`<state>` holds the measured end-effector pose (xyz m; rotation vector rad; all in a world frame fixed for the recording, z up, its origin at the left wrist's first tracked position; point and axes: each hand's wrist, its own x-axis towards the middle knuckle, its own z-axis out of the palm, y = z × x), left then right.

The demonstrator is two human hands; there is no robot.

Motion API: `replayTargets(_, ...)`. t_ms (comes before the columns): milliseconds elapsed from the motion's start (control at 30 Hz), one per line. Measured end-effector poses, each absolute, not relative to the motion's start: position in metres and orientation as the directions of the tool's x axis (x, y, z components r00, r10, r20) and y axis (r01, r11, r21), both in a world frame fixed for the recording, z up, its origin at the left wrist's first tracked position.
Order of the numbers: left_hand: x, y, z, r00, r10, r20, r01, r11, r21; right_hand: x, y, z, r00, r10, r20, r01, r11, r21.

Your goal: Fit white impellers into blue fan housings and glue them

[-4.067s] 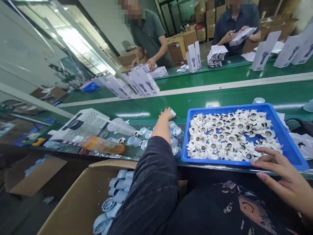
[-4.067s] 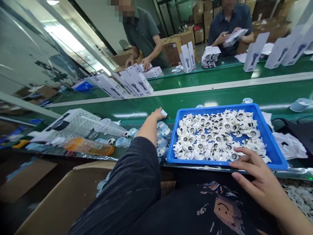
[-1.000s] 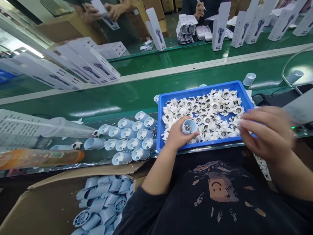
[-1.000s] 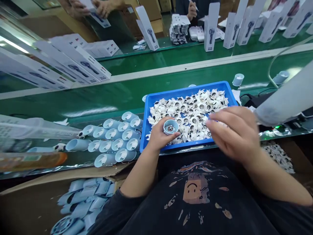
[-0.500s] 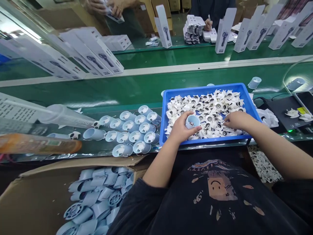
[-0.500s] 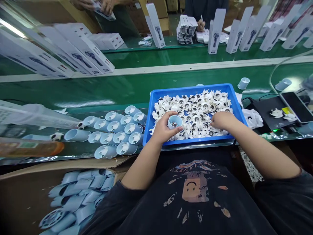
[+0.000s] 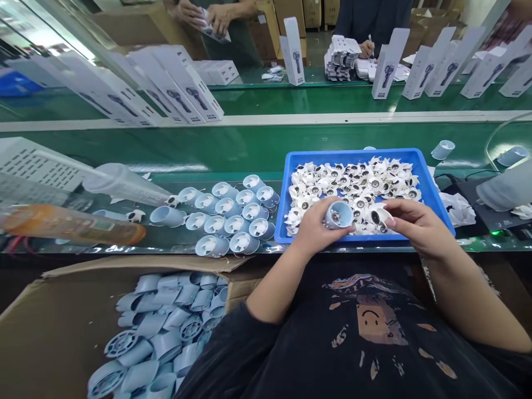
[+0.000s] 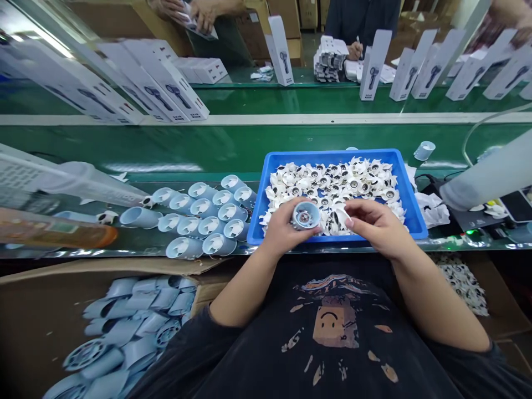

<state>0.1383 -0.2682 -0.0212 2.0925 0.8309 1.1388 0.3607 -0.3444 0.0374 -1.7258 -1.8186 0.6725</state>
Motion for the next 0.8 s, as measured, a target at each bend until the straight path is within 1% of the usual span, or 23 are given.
replayTargets(33, 0.139, -0.274, -0.018, 0.486, 0.723, 0.491, 0.231, -0.648, 0.726, 0.358, -0.347, 0.036, -0.071, 0.995, 0.071, 0.669, 0.100, -0.737)
replayTargets(100, 0.141, -0.283, -0.011, 0.546, 0.676, 0.496, 0.233, -0.690, 0.685, 0.351, -0.350, 0.033, -0.113, 0.986, 0.124, 0.580, 0.167, -0.797)
replayTargets(167, 0.141, -0.289, -0.006, 0.564, 0.646, 0.514, 0.261, -0.730, 0.632, 0.343, -0.351, 0.034, -0.125, 0.977, 0.176, 0.544, 0.215, -0.811)
replayTargets(200, 0.141, -0.291, -0.004, 0.570, 0.626, 0.532, 0.276, -0.756, 0.593, 0.338, -0.352, 0.036, -0.126, 0.970, 0.208, 0.560, 0.242, -0.792)
replayTargets(233, 0.141, -0.293, -0.003, 0.574, 0.597, 0.560, 0.289, -0.788, 0.544, 0.334, -0.354, 0.038, -0.133, 0.959, 0.249, 0.604, 0.277, -0.747)
replayTargets(267, 0.141, -0.295, -0.002, 0.575, 0.561, 0.595, 0.297, -0.821, 0.487, 0.329, -0.355, 0.040, -0.153, 0.944, 0.292, 0.671, 0.316, -0.671)
replayTargets(333, 0.142, -0.298, -0.002, 0.554, 0.489, 0.674, 0.307, -0.872, 0.381, 0.321, -0.355, 0.044, -0.237, 0.900, 0.365, 0.789, 0.397, -0.469)
replayTargets(367, 0.143, -0.300, -0.002, 0.532, 0.461, 0.710, 0.314, -0.886, 0.341, 0.318, -0.353, 0.044, -0.289, 0.876, 0.387, 0.814, 0.437, -0.383)
replayTargets(400, 0.144, -0.303, -0.002, 0.506, 0.446, 0.738, 0.327, -0.891, 0.314, 0.316, -0.351, 0.043, -0.331, 0.855, 0.400, 0.815, 0.473, -0.336)
replayTargets(433, 0.145, -0.305, -0.002, 0.478, 0.442, 0.759, 0.345, -0.889, 0.300, 0.315, -0.348, 0.041, -0.354, 0.839, 0.413, 0.798, 0.501, -0.335)
replayTargets(500, 0.147, -0.309, -0.001, 0.446, 0.451, 0.773, 0.377, -0.878, 0.295, 0.315, -0.342, 0.037, -0.351, 0.818, 0.456, 0.759, 0.534, -0.372)
replayTargets(567, 0.146, -0.309, 0.003, 0.467, 0.478, 0.744, 0.397, -0.865, 0.306, 0.319, -0.340, 0.034, -0.323, 0.817, 0.478, 0.744, 0.531, -0.405)
replayTargets(633, 0.140, -0.299, 0.010, 0.516, 0.510, 0.688, 0.423, -0.850, 0.313, 0.327, -0.344, 0.035, -0.329, 0.831, 0.449, 0.728, 0.526, -0.440)
replayTargets(667, 0.133, -0.289, 0.014, 0.515, 0.543, 0.663, 0.459, -0.828, 0.322, 0.334, -0.348, 0.036, -0.346, 0.842, 0.414, 0.714, 0.522, -0.466)
replayTargets(700, 0.125, -0.275, 0.017, 0.480, 0.592, 0.648, 0.511, -0.789, 0.343, 0.342, -0.354, 0.038, -0.357, 0.853, 0.381, 0.703, 0.514, -0.492)
replayTargets(733, 0.115, -0.257, 0.021, 0.408, 0.652, 0.639, 0.570, -0.729, 0.379, 0.351, -0.361, 0.038, -0.357, 0.864, 0.356, 0.697, 0.500, -0.514)
replayTargets(800, 0.089, -0.212, 0.026, 0.177, 0.780, 0.601, 0.665, -0.544, 0.511, 0.371, -0.375, 0.036, -0.308, 0.889, 0.340, 0.720, 0.451, -0.527)
